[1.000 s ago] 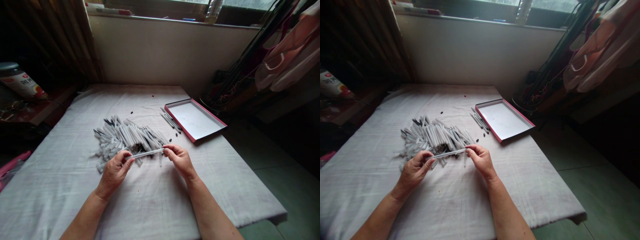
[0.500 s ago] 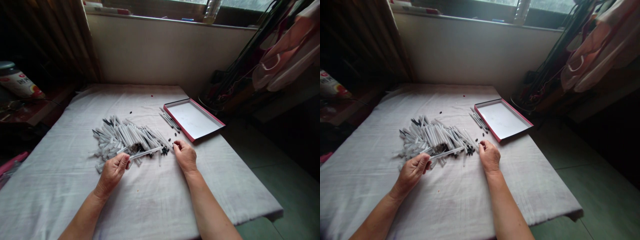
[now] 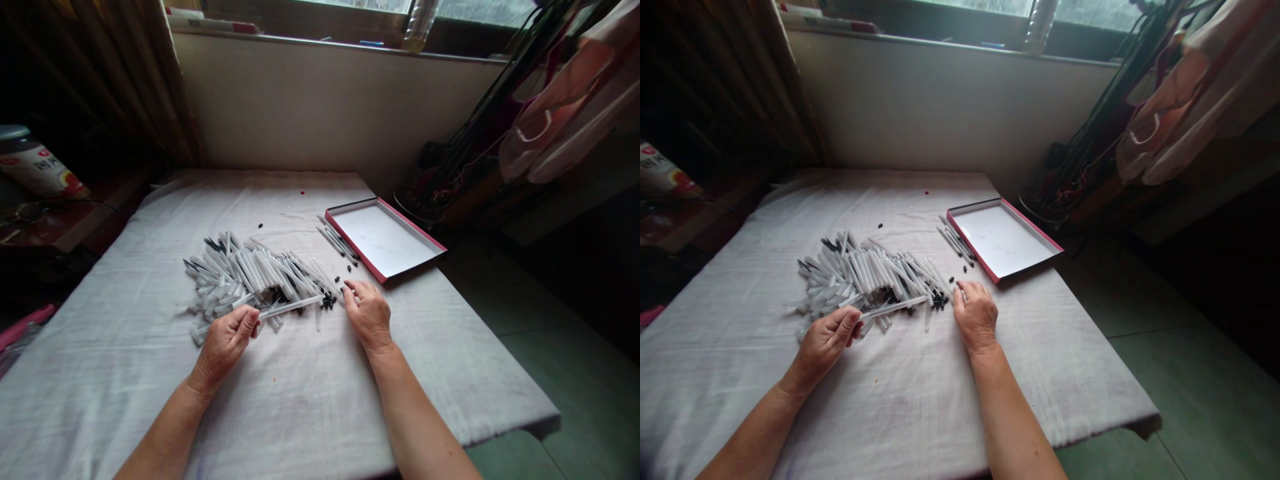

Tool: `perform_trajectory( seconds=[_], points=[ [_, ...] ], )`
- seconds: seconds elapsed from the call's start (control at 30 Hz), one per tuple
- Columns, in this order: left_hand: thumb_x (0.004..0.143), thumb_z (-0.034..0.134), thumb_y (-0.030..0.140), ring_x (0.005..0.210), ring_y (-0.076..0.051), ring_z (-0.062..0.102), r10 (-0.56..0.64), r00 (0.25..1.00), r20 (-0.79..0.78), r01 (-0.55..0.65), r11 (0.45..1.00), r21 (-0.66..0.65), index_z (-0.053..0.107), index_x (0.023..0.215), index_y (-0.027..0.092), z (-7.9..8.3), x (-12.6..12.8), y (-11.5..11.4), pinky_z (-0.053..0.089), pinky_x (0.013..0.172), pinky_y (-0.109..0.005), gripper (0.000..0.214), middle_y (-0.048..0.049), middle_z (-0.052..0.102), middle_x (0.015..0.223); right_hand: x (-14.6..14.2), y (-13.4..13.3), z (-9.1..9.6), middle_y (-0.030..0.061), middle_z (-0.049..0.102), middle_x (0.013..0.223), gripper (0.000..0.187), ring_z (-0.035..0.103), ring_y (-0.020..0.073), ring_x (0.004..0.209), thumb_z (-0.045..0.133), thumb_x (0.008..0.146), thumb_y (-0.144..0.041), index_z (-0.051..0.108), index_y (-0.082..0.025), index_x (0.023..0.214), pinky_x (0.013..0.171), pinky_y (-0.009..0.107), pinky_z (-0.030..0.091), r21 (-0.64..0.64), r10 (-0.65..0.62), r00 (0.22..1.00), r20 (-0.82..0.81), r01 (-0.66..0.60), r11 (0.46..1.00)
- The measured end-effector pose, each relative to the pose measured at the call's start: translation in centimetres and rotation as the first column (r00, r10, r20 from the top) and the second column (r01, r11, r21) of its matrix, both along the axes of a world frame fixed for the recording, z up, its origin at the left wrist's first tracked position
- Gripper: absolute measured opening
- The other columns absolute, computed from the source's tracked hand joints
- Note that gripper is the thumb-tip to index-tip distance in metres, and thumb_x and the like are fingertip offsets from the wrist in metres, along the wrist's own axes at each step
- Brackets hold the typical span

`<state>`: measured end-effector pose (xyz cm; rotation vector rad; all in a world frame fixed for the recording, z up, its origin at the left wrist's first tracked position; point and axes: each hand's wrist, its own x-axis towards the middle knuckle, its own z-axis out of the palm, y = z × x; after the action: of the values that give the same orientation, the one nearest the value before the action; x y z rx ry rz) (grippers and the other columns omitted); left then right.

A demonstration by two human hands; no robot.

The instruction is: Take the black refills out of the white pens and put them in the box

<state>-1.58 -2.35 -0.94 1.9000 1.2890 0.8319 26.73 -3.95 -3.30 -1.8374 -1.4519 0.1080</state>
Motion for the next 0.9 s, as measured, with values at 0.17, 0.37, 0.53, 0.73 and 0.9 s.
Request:
perform_trajectory(
  seconds=[0.17, 0.37, 0.53, 0.73, 0.9],
  points=[
    [0.094, 0.040, 0.053, 0.050, -0.011, 0.051, -0.003, 1.000, -0.018, 0.003, 1.000, 0.005, 0.054, 0.063, 0.019, 0.0, 0.0, 0.0, 0.040, 0.051, -0.021, 0.048, 0.0015, 0.054, 0.054, -2.0, -0.8, 1.0, 0.0076, 0.075, 0.087, 0.026, 0.065, 0.0188, 0.070, 0.060, 0.087, -0.040, 0.076, -0.020, 0.094, 0.063, 0.029, 0.050, 0.121, 0.293, 0.844, -0.449, -0.267, 0.956],
    [0.093, 0.039, 0.053, 0.050, -0.011, 0.050, -0.026, 0.998, -0.054, 0.028, 0.999, 0.026, 0.053, 0.061, 0.019, 0.5, 0.1, 0.0, 0.039, 0.050, -0.020, 0.049, 0.0018, 0.053, 0.053, -3.1, -0.7, 1.2, 0.0033, 0.071, 0.066, 0.022, 0.058, 0.0142, 0.057, 0.072, 0.075, -0.040, 0.075, -0.018, 0.079, 0.056, 0.027, 0.047, 0.135, 0.278, 0.616, -0.737, -0.268, 0.954],
    [0.091, 0.042, 0.055, 0.053, -0.012, 0.053, 0.046, 0.998, -0.042, -0.045, 0.998, 0.034, 0.055, 0.067, 0.019, 0.5, -0.3, 0.3, 0.042, 0.053, -0.021, 0.045, 0.0013, 0.055, 0.056, -1.9, 0.2, 1.3, 0.0027, 0.069, 0.061, 0.035, 0.054, 0.0120, 0.051, 0.079, 0.065, -0.050, 0.073, -0.017, 0.073, 0.050, 0.025, 0.044, 0.106, 0.101, 0.498, -0.861, -0.019, 0.994],
    [0.086, 0.053, 0.056, 0.060, -0.014, 0.062, 0.139, 0.990, 0.002, -0.139, 0.986, 0.093, 0.058, 0.115, 0.020, 0.4, -0.2, 0.4, 0.049, 0.055, -0.024, 0.047, -0.0051, 0.069, 0.090, -2.6, 0.5, 0.7, 0.0029, 0.069, 0.063, 0.039, 0.055, 0.0121, 0.052, 0.079, 0.065, -0.053, 0.072, -0.016, 0.076, 0.049, 0.025, 0.043, 0.115, 0.117, 0.432, -0.894, -0.033, 0.993],
    [0.089, 0.051, 0.051, 0.082, -0.019, 0.070, 0.066, 0.996, -0.055, -0.052, 0.975, 0.215, 0.069, 0.105, 0.021, -0.2, 0.1, 0.4, 0.055, 0.075, -0.028, 0.038, -0.0071, 0.074, 0.094, -3.3, 0.3, 1.2, 0.0023, 0.068, 0.060, 0.038, 0.053, 0.0113, 0.051, 0.080, 0.063, -0.052, 0.072, -0.016, 0.072, 0.047, 0.024, 0.041, 0.107, 0.123, 0.417, -0.901, -0.064, 0.992]
  ],
)
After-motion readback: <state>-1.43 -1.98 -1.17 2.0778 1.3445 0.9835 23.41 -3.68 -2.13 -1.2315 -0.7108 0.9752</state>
